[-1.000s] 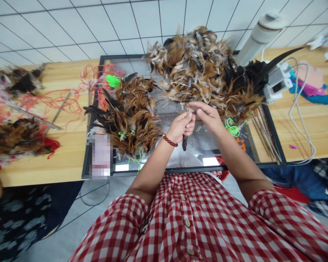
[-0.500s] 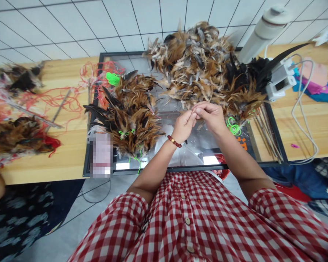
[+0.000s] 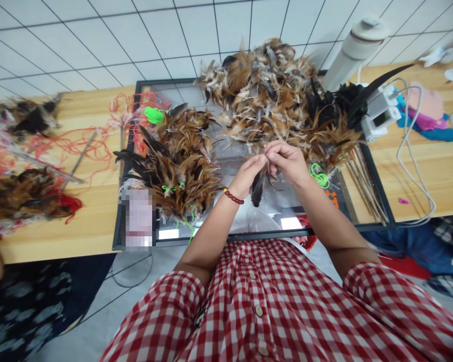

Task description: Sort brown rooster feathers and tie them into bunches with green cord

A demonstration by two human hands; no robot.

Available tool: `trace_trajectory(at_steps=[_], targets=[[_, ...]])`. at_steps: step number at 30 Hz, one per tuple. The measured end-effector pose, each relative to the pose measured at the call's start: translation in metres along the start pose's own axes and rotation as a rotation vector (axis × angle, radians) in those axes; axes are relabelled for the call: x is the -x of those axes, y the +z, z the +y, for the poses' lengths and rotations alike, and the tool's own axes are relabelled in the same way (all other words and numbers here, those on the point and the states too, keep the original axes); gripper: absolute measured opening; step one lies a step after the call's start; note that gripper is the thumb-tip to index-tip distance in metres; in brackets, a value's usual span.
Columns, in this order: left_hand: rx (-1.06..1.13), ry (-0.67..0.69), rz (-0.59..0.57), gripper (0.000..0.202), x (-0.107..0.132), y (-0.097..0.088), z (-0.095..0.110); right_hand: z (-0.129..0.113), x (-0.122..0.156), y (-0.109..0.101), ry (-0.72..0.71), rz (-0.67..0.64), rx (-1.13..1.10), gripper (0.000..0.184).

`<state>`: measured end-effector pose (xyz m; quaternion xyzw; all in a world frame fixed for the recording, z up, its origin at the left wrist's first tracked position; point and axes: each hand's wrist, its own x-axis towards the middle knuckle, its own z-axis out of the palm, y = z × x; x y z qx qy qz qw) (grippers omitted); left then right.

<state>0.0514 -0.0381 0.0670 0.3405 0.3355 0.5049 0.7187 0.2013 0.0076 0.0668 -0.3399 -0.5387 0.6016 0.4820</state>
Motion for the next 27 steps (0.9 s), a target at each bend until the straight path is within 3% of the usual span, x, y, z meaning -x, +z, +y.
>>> trace_trajectory(at_steps=[5,8,10,12,16,21,24,27], targets=[[-0.127,0.010,0.096,0.038,-0.004,-0.007,-0.002,0.006,-0.002,0.005,-0.044,0.042,0.138,0.047],[-0.093,0.022,0.222,0.026,-0.005,-0.009,0.003,0.004,-0.006,0.001,-0.126,0.147,0.183,0.046],[-0.017,0.022,0.341,0.026,-0.006,-0.010,0.011,-0.001,-0.008,-0.009,-0.229,0.188,0.326,0.042],[0.028,0.035,0.458,0.028,-0.007,-0.011,0.020,-0.005,-0.008,-0.021,-0.278,0.122,0.552,0.033],[0.070,0.044,0.622,0.029,-0.007,-0.015,0.033,-0.002,-0.002,-0.032,-0.138,-0.141,0.942,0.011],[0.043,0.030,0.614,0.028,-0.008,-0.016,0.031,0.010,0.005,-0.017,-0.121,-0.196,1.229,0.015],[0.000,0.035,0.605,0.027,-0.011,-0.015,0.024,0.012,0.004,-0.016,-0.142,-0.138,1.206,0.013],[-0.015,0.016,0.596,0.026,-0.013,-0.013,0.017,0.015,0.001,-0.019,-0.116,-0.010,0.865,0.008]])
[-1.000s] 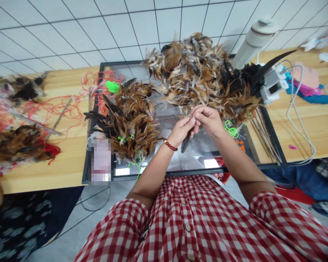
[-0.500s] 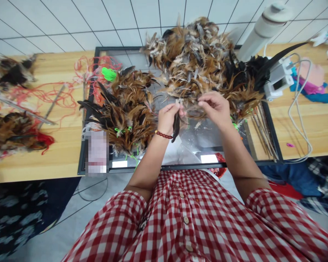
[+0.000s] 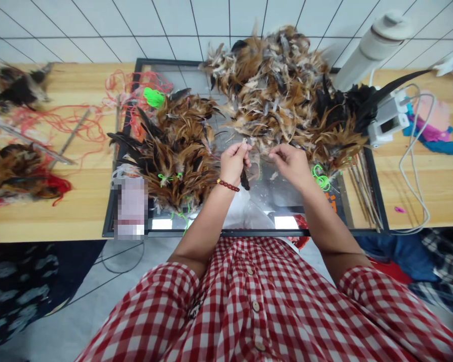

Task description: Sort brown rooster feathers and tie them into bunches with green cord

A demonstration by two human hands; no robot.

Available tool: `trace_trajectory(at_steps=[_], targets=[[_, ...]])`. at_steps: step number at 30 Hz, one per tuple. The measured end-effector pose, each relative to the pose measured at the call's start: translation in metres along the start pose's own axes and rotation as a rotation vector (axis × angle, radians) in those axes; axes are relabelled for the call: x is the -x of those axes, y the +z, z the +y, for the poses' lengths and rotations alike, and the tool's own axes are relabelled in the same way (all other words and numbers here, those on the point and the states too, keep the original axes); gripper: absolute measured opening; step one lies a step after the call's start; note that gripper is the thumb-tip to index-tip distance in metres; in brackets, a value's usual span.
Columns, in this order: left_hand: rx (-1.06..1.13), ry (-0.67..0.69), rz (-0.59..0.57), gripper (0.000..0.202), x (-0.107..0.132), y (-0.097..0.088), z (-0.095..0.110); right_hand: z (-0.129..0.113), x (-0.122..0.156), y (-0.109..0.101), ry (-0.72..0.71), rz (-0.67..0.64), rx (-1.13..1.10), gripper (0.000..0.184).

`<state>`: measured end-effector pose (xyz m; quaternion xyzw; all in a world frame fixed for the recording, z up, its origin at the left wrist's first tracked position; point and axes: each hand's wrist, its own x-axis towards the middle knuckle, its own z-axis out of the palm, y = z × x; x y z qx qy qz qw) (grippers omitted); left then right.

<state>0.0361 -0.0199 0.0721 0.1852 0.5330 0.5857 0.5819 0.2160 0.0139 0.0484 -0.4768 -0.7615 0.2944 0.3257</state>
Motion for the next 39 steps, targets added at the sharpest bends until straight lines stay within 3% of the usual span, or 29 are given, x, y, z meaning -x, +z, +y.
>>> trace_trajectory(at_steps=[3,5,9,18,23,27,32,35,39], targets=[[0.028,-0.023,-0.025,0.023,0.002,0.004,-0.005,-0.001,-0.001,0.004,0.090,0.075,-0.375,0.029],[0.057,-0.026,-0.034,0.022,0.003,0.005,-0.006,-0.006,-0.001,0.006,0.109,0.126,-0.506,0.046],[0.082,-0.007,-0.051,0.020,0.003,0.006,-0.010,-0.020,0.001,0.010,0.091,0.199,-0.603,0.052],[0.006,0.146,-0.154,0.024,0.007,0.009,-0.020,-0.025,0.002,0.029,0.215,0.155,-0.835,0.069],[-0.038,0.114,-0.268,0.030,0.007,0.007,-0.021,-0.024,0.002,0.026,0.317,0.046,-0.885,0.071],[-0.086,0.167,-0.162,0.028,0.004,0.007,-0.028,-0.027,0.003,0.025,0.257,0.024,-0.841,0.067],[-0.124,0.190,-0.131,0.025,0.004,0.008,-0.030,-0.029,0.003,0.025,0.194,0.194,-0.766,0.054],[-0.170,0.210,-0.175,0.024,0.008,0.007,-0.028,-0.027,0.001,0.024,0.197,0.310,-0.777,0.050],[-0.227,0.240,-0.242,0.028,0.012,0.007,-0.026,-0.030,-0.001,0.010,0.116,0.347,-0.826,0.047]])
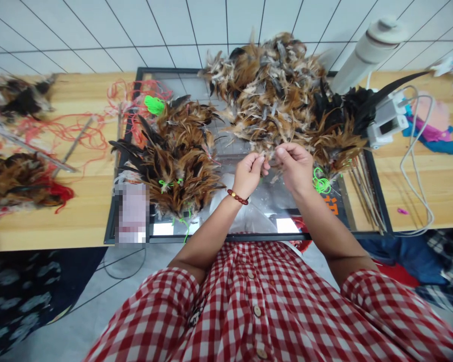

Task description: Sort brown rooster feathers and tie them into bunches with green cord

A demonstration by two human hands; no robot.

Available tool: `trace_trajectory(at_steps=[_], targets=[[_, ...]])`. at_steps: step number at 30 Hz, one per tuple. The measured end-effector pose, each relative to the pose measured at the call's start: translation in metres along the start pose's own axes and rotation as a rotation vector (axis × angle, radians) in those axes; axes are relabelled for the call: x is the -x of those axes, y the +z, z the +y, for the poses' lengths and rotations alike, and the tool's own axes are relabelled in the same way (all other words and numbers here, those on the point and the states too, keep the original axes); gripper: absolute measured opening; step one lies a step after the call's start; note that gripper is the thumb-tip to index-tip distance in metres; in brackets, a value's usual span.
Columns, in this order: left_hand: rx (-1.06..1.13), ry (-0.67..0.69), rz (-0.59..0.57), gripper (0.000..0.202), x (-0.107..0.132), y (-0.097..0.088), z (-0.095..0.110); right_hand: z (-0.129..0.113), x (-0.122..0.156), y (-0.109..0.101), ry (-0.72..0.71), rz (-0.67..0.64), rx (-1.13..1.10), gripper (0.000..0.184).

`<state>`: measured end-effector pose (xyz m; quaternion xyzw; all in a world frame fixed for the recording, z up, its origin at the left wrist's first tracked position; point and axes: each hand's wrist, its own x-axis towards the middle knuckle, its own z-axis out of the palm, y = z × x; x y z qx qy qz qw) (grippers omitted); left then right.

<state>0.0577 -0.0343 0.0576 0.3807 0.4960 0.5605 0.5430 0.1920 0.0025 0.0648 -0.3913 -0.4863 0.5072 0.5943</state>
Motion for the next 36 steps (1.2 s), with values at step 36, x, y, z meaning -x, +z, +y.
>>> trace_trajectory(at_steps=[36], targets=[[0.114,-0.158,0.123,0.028,-0.002,0.002,0.010,-0.022,-0.010,-0.025,0.012,-0.632,0.110,0.043]])
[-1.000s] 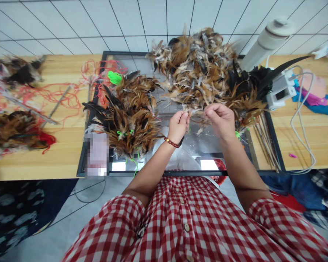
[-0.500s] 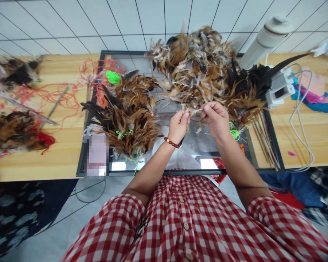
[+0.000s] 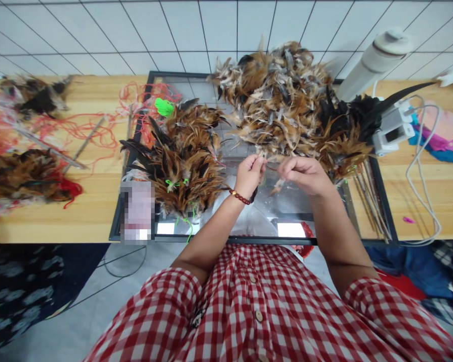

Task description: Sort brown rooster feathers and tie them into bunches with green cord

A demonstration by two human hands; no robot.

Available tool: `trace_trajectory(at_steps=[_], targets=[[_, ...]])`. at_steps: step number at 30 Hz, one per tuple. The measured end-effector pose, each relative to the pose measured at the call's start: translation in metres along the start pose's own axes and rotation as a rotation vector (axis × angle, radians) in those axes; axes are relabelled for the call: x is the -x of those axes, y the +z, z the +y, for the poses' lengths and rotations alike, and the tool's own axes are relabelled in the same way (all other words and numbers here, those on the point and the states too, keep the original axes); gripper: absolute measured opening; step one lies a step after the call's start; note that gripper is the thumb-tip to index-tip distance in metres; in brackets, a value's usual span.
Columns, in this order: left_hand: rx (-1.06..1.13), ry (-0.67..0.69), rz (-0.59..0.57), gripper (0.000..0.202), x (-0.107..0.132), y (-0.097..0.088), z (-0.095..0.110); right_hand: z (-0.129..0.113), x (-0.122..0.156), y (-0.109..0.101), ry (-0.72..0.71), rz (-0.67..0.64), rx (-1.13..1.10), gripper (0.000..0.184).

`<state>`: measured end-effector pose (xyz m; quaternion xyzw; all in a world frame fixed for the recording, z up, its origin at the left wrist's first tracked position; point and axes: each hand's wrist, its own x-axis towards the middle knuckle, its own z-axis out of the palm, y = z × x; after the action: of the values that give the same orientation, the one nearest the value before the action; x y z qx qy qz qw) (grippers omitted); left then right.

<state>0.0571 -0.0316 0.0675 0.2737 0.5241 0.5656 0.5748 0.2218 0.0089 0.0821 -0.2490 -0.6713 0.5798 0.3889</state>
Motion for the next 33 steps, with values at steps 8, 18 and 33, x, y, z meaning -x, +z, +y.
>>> trace_trajectory(at_steps=[8,18,33], targets=[[-0.096,0.038,-0.175,0.028,0.004,-0.002,-0.006,0.014,-0.001,0.007,-0.108,0.266,0.471,0.042],[-0.029,0.007,-0.257,0.025,0.006,0.000,-0.004,0.021,-0.001,0.010,-0.128,0.375,0.414,0.043],[0.110,-0.091,-0.238,0.034,0.011,0.003,0.004,0.014,0.002,0.013,-0.158,0.252,0.588,0.045]])
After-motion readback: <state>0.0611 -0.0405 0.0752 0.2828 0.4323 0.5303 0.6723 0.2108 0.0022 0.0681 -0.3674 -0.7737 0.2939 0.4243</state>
